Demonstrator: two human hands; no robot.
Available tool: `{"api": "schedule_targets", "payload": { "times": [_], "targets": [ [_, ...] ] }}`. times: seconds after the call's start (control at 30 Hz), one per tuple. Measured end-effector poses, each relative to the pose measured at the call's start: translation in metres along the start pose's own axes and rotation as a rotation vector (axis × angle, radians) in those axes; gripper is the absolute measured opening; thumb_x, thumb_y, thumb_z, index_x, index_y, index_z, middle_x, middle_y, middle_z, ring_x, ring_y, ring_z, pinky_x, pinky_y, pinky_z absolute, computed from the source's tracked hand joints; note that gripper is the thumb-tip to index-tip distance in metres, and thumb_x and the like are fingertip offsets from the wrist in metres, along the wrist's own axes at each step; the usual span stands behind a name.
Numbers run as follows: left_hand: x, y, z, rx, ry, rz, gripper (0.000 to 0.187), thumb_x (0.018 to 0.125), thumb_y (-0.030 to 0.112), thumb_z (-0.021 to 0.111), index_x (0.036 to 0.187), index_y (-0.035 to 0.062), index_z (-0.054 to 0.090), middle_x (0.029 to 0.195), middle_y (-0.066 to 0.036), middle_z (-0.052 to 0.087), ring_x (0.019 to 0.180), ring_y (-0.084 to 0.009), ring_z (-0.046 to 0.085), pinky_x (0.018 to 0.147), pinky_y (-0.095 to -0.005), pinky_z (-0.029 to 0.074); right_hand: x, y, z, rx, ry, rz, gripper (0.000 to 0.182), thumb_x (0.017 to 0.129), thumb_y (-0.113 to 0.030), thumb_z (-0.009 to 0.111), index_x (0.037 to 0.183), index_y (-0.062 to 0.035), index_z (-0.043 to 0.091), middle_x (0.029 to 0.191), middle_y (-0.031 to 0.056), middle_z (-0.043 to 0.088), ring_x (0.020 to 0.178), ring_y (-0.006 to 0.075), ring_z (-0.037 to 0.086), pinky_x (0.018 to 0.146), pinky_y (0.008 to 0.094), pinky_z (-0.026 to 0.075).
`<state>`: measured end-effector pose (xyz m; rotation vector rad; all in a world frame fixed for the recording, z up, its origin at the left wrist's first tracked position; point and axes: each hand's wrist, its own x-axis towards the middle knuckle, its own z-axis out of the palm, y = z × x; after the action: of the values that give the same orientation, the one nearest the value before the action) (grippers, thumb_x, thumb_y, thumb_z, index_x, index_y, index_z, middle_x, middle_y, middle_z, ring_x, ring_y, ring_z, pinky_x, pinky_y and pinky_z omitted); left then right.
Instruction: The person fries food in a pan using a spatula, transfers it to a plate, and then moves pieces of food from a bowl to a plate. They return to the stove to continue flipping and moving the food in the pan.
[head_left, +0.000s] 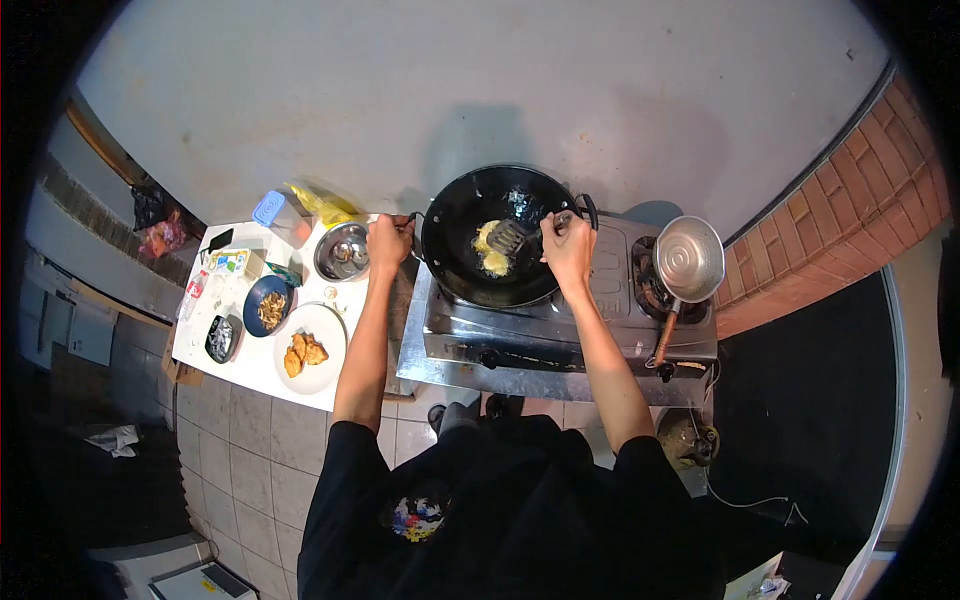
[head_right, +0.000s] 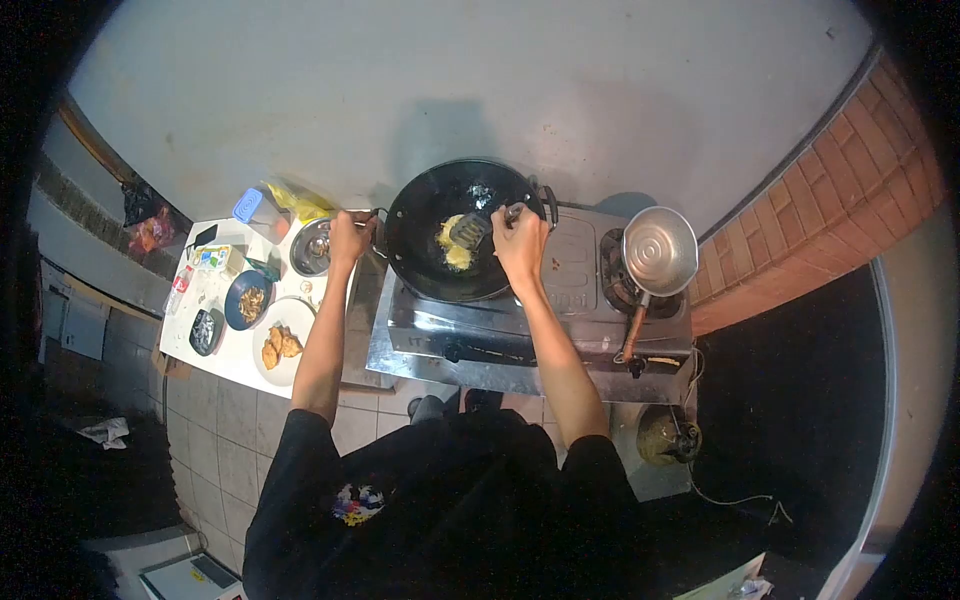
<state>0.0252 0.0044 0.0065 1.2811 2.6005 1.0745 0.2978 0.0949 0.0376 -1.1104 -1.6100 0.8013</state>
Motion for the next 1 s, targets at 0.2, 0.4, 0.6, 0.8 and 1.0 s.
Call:
{"api": "schedule_targets", "payload": {
  "times": [0.2, 0.4, 0.6, 0.8, 1.0],
  "targets": [
    [-0.005, 0.001, -0.003, -0.024, 0.033, 0.037, 0.019, 0.078, 0.022, 0.071, 0.090, 0.0079, 0.073, 0.079, -0.015, 0.069, 0.078, -0.0330, 0.067, 0.072, -0.0400, 0.053, -0.005, 0.005, 0.000, -0.174, 0.044, -0.060, 0.017, 0.077, -0.010, 0.064, 0.068, 0.0042, 0.059, 0.058, 0.0215, 0.057, 0.060, 0.0394, 0.061, 0.054, 0.0414, 0.044],
    [0.000, -0.006, 0.007, -0.046, 0.050, 0.062, 0.018, 0.077, 0.020, 0.071, 0.085, 0.0038, 0.072, 0.076, -0.018, 0.068, 0.074, -0.0336, 0.067, 0.070, -0.0406, 0.052, -0.007, 0.005, 0.009, -0.240, 0.050, -0.048, 0.019, 0.078, -0.014, 0.064, 0.071, 0.0024, 0.060, 0.064, 0.0225, 0.059, 0.066, 0.0426, 0.060, 0.057, 0.0473, 0.045],
    [-0.004, -0.006, 0.006, -0.056, 0.068, 0.067, 0.017, 0.078, 0.020, 0.070, 0.085, 0.0040, 0.072, 0.076, -0.018, 0.067, 0.074, -0.0349, 0.066, 0.069, -0.0413, 0.052, 0.002, 0.005, 0.012, -0.284, -0.016, -0.064, 0.019, 0.079, -0.015, 0.063, 0.071, 0.0027, 0.061, 0.063, 0.0232, 0.059, 0.066, 0.0438, 0.059, 0.057, 0.0473, 0.045],
    [-0.003, -0.012, 0.009, -0.060, 0.024, 0.076, 0.016, 0.081, 0.020, 0.068, 0.086, 0.0057, 0.072, 0.077, -0.020, 0.066, 0.077, -0.0376, 0.065, 0.070, -0.0420, 0.052, 0.004, 0.007, 0.004, -0.279, -0.041, -0.039, 0.020, 0.079, -0.016, 0.065, 0.072, 0.0028, 0.063, 0.068, 0.0241, 0.060, 0.066, 0.0438, 0.060, 0.057, 0.0463, 0.045],
    [-0.003, -0.012, 0.006, -0.077, 0.017, 0.063, 0.016, 0.080, 0.019, 0.069, 0.087, 0.0055, 0.072, 0.079, -0.018, 0.067, 0.079, -0.0348, 0.066, 0.070, -0.0402, 0.051, -0.001, 0.017, -0.005, -0.094, -0.004, -0.181, 0.016, 0.079, -0.011, 0.068, 0.077, 0.0042, 0.065, 0.064, 0.0162, 0.061, 0.057, 0.0304, 0.064, 0.052, 0.0384, 0.048]
  ]
}}
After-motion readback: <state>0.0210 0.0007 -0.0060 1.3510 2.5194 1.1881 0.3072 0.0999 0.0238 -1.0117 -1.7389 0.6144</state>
